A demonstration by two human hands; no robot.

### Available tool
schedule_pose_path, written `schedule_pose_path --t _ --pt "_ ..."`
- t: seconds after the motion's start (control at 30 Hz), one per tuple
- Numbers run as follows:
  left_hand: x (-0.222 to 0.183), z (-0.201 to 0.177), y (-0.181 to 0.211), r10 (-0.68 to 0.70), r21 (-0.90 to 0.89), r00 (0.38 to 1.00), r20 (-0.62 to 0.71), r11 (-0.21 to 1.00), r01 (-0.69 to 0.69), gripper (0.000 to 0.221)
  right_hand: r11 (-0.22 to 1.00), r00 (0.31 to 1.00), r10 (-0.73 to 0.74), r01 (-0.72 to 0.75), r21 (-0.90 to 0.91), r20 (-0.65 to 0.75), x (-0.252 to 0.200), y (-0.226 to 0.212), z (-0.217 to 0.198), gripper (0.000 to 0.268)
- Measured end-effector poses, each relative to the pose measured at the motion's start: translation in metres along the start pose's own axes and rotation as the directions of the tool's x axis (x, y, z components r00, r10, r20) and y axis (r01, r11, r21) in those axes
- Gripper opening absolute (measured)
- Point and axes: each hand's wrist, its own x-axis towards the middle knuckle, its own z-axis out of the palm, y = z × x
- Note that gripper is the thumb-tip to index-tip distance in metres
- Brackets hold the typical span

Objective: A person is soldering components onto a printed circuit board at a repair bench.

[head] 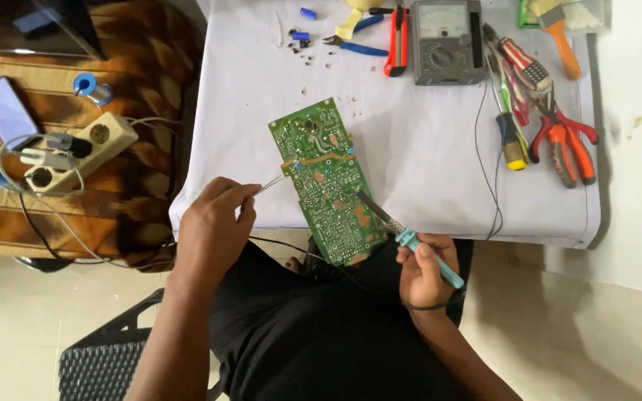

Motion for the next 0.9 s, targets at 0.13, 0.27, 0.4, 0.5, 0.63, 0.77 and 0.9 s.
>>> schedule_pose_path --t 0.13,0.27,0.4,0.5,0.63,0.77,0.9 --pt "-0.008 -0.018 -0.012 -0.005 -0.043 0.999 -0.052 0.999 0.003 0.019 0.998 0.985 -0.058 0.06 -0.009 0.161 -0.008 -0.039 0.021 0.019" --pt "-0.019 -0.03 -0.012 0.142 -0.141 0.98 -0.137 0.977 -0.161 0.015 0.99 0.915 -0.013 0.068 -0.122 0.404 -0.027 -0.077 0.053 0.017" --pt "-0.026 -0.033 -0.006 0.165 -0.202 0.968 -0.191 0.958 -0.203 0.016 0.788 0.931 0.174 0.065 -0.612 0.322 -0.027 -0.084 0.065 0.012" --pt "-0.034 -0.036 0.002 0.183 -0.267 0.96 -0.212 0.934 -0.237 0.013 0.958 0.973 -0.064 0.122 -0.26 0.22 -0.023 -0.068 0.048 0.021" --pt "-0.049 -0.022 0.017 0.206 -0.379 0.969 -0.139 0.892 -0.244 0.008 0.893 0.872 -0.23 0.366 -0.262 0.433 -0.007 -0.089 0.089 0.031" --pt "-0.058 -0.011 0.04 0.377 -0.556 0.925 0.039 0.778 -0.294 0.011 0.833 0.69 -0.11 0.457 -0.313 0.715 -0.006 -0.106 0.116 0.03" --pt "-0.069 -0.01 0.051 0.387 -0.626 0.921 0.051 0.73 -0.273 0.013 0.816 0.727 -0.012 0.404 -0.414 0.686 -0.023 -0.102 0.113 0.044"
